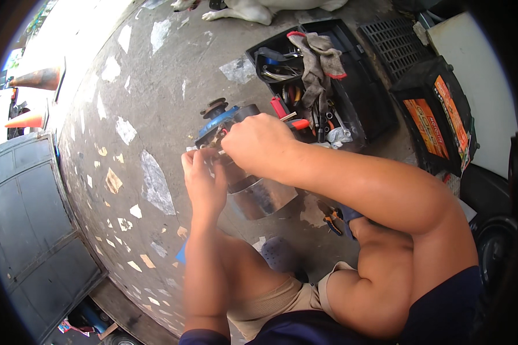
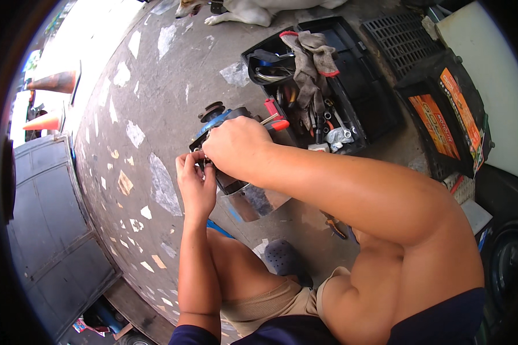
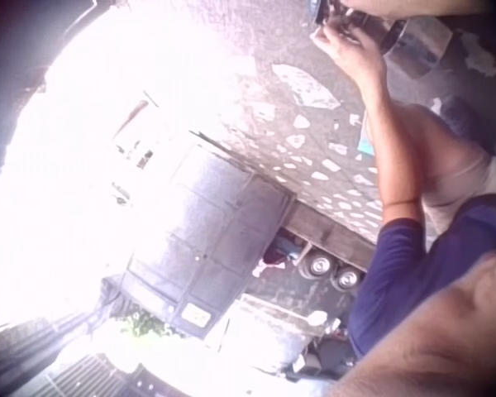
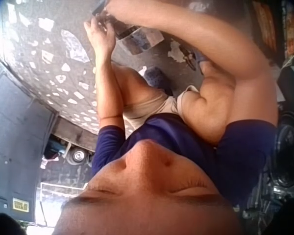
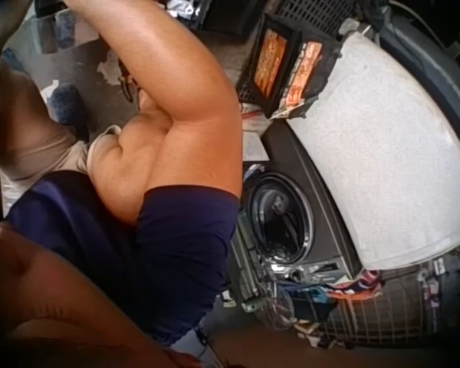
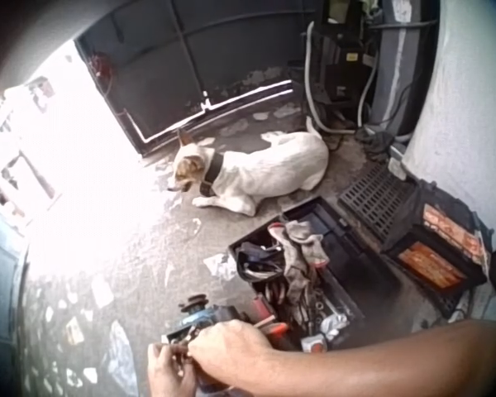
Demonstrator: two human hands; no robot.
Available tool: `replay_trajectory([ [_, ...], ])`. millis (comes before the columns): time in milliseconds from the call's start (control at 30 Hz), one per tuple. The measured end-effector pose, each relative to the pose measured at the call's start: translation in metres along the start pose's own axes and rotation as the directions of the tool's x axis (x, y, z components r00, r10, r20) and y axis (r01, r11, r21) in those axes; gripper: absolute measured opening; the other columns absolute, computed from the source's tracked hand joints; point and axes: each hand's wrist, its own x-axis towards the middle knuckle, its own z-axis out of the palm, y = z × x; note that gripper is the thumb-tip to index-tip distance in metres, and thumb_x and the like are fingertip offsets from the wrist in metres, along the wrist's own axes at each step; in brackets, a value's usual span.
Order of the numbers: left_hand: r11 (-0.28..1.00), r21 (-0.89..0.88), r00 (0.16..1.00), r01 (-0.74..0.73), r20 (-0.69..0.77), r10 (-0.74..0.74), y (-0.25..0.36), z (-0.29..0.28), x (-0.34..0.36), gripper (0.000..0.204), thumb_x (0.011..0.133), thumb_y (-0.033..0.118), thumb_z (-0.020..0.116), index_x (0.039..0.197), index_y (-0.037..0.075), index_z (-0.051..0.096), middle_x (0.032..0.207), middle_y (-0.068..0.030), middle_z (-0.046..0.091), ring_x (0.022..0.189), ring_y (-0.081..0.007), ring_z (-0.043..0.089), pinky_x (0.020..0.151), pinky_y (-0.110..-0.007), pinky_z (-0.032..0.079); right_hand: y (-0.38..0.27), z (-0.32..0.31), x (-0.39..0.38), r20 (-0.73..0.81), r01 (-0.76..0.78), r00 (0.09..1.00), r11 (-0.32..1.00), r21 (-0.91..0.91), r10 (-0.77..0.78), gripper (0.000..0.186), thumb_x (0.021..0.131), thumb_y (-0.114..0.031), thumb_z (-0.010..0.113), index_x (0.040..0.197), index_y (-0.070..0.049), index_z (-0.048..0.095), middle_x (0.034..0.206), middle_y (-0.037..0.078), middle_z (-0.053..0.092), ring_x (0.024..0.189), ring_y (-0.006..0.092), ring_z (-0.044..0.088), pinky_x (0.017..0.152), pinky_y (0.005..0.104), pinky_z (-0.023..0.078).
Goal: Repairing an electric motor by stripping and connecting wires.
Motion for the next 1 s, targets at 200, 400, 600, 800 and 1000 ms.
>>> replay_trajectory([
  [200,0.999,0.042,1.0,-0.014,-0.002,0.014,0.002,-0.003,0.002,0.024,0.089,0.004,0.069,0.113,0.008,0.069,0.105,-0.0149,0.057,0.092,-0.0328,0.063,0.083,-0.044,0.053,0.0,-0.006,-0.002,0.021,0.002,1.0,0.999,-0.032,-0.001,0.009,0.08,-0.01,0.073,0.083,-0.005,0.079,0.086,0.016,0.079,0.083,0.0321,0.079,0.07,0.0429,0.062],
  [400,0.994,0.093,0.998,-0.053,-0.038,0.057,0.002,0.0,0.001,0.021,0.09,0.005,0.071,0.111,0.006,0.068,0.107,-0.0143,0.058,0.089,-0.0328,0.065,0.078,-0.044,0.054,0.001,-0.006,-0.002,-0.018,0.019,1.0,0.999,-0.039,-0.02,0.009,0.08,-0.01,0.072,0.082,-0.005,0.079,0.085,0.016,0.079,0.082,0.0327,0.079,0.069,0.0433,0.062],
  [600,0.987,0.159,0.999,-0.035,0.005,0.035,0.008,-0.001,-0.001,0.024,0.095,0.007,0.068,0.118,0.006,0.063,0.117,-0.017,0.058,0.097,-0.0414,0.068,0.081,-0.05,0.056,0.002,-0.007,0.0,-0.03,0.035,0.999,0.999,-0.028,-0.036,0.009,0.08,-0.011,0.072,0.081,-0.005,0.079,0.084,0.017,0.078,0.081,0.0328,0.079,0.068,0.0434,0.062],
  [800,0.977,0.213,0.999,-0.014,0.042,0.005,0.013,-0.001,-0.002,0.025,0.098,0.007,0.063,0.123,0.004,0.059,0.124,-0.0189,0.056,0.101,-0.0452,0.068,0.082,-0.053,0.056,0.0,-0.005,0.0,-0.014,0.028,1.0,1.0,-0.009,-0.028,0.009,0.08,-0.012,0.072,0.081,-0.006,0.079,0.084,0.016,0.079,0.081,0.0322,0.079,0.068,0.043,0.062],
  [1000,0.977,0.213,0.999,-0.003,0.041,-0.006,0.014,-0.001,-0.003,0.026,0.099,0.005,0.062,0.124,0.001,0.058,0.125,-0.0209,0.056,0.105,-0.0461,0.067,0.087,-0.053,0.055,-0.002,-0.002,0.001,-0.001,0.016,1.0,1.0,0.023,-0.016,0.01,0.082,-0.013,0.071,0.083,-0.007,0.079,0.085,0.014,0.079,0.081,0.0314,0.079,0.07,0.0425,0.063],
])
